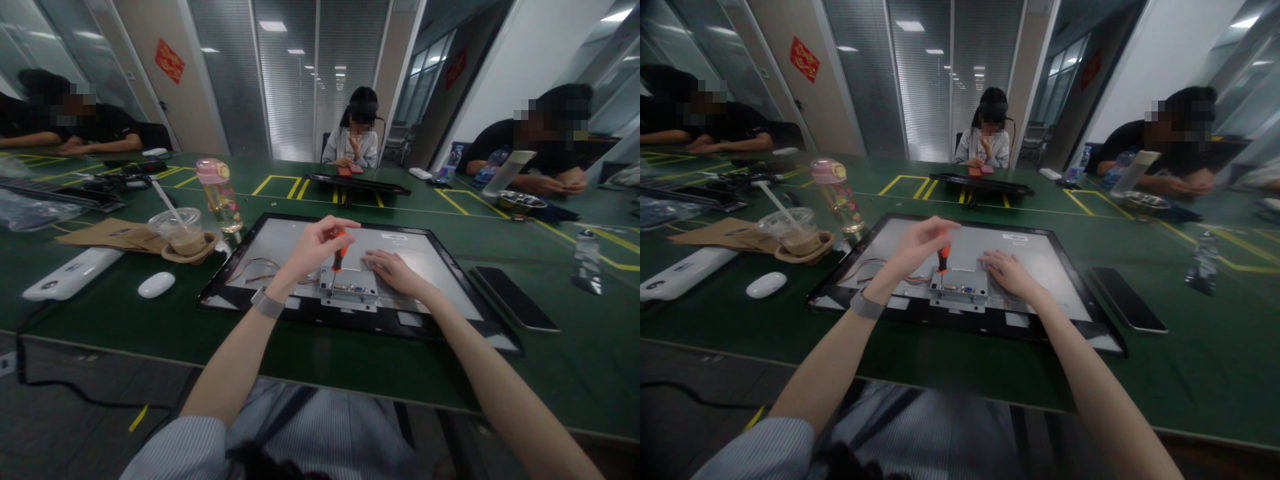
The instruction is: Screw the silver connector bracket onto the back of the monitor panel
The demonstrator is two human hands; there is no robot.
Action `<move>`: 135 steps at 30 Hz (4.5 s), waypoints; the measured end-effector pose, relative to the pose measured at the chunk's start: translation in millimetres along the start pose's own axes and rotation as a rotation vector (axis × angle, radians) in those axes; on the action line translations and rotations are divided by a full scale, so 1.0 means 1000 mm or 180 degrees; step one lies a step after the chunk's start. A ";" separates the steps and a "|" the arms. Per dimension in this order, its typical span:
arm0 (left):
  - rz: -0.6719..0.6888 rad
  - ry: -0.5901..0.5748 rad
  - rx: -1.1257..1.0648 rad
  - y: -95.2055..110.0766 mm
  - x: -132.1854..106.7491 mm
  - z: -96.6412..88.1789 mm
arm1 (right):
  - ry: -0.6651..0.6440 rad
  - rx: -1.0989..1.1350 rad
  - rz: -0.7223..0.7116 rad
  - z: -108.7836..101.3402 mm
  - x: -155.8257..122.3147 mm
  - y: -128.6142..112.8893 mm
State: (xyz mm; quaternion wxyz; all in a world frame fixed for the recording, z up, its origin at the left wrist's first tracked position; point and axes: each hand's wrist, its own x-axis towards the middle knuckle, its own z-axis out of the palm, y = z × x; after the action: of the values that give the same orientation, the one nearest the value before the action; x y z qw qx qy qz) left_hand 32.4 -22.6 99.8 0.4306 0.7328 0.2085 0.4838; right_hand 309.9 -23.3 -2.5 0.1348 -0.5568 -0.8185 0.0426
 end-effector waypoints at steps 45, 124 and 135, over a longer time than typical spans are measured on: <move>-0.0005 0.0099 -0.0257 -0.010 0.002 0.004 | -0.0022 0.0054 0.0069 -0.001 0.000 -0.004; -0.0197 -0.0118 -0.0875 -0.015 0.002 0.003 | -0.0027 0.0019 0.0018 0.002 0.001 0.002; 0.0002 0.0038 -0.0406 -0.013 0.001 0.005 | 0.0016 0.0049 -0.0003 0.003 0.001 0.001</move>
State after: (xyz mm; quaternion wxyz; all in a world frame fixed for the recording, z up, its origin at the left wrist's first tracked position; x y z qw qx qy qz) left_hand 38.7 -16.7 88.8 0.4750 0.7011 0.1795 0.5006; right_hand 309.6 -21.4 -5.8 0.1413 -0.5554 -0.8181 0.0474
